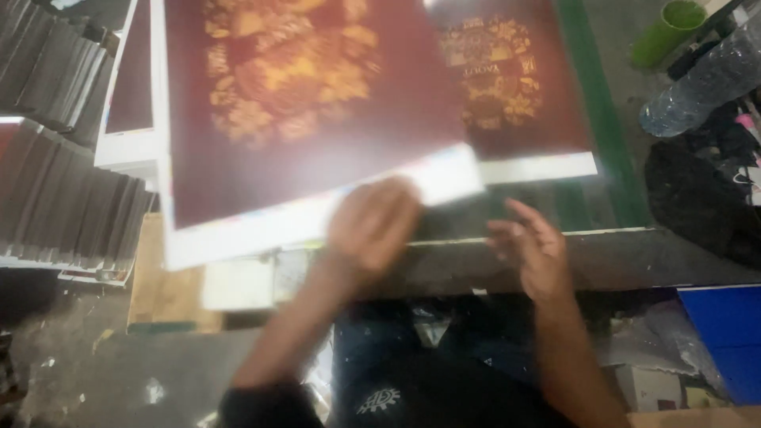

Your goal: Sorting and organizing printed sheets on a workbench in a print shop.

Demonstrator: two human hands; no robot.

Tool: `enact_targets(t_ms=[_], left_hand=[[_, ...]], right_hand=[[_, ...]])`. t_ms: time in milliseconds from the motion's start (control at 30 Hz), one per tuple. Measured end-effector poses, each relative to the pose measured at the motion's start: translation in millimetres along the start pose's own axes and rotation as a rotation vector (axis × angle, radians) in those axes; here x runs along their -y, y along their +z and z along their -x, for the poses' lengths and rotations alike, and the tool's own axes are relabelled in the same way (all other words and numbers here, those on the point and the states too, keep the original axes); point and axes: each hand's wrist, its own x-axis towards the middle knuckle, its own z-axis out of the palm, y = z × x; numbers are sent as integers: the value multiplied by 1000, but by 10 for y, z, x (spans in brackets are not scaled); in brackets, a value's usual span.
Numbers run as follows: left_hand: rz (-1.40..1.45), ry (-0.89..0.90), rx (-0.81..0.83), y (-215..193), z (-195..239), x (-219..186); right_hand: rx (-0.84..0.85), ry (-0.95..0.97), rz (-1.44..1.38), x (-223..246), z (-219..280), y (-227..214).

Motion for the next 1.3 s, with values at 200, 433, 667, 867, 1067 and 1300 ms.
enact_targets(t_ms=[200,433,667,867,1067,1300], left_hand=[[138,-64,354,69,-85,-497],[83,-192,394,-496,-4,-404],[-116,-357,542,-416,384,22],[-207,-284,644,-330,701,361],[-331,-215,224,-546,906,1032],[-449,-281,79,-791,799,1171]], right_hand=[[263,-172,-344,95,-100,353],[11,-170,-387,-72,-116,-294],[-101,-355,-324,-78,363,-988],[-190,-316,-316,-307,674,-1480],[-484,-162,-474,-335,805,-1496],[-319,-253,-263,-799,915,-1865]])
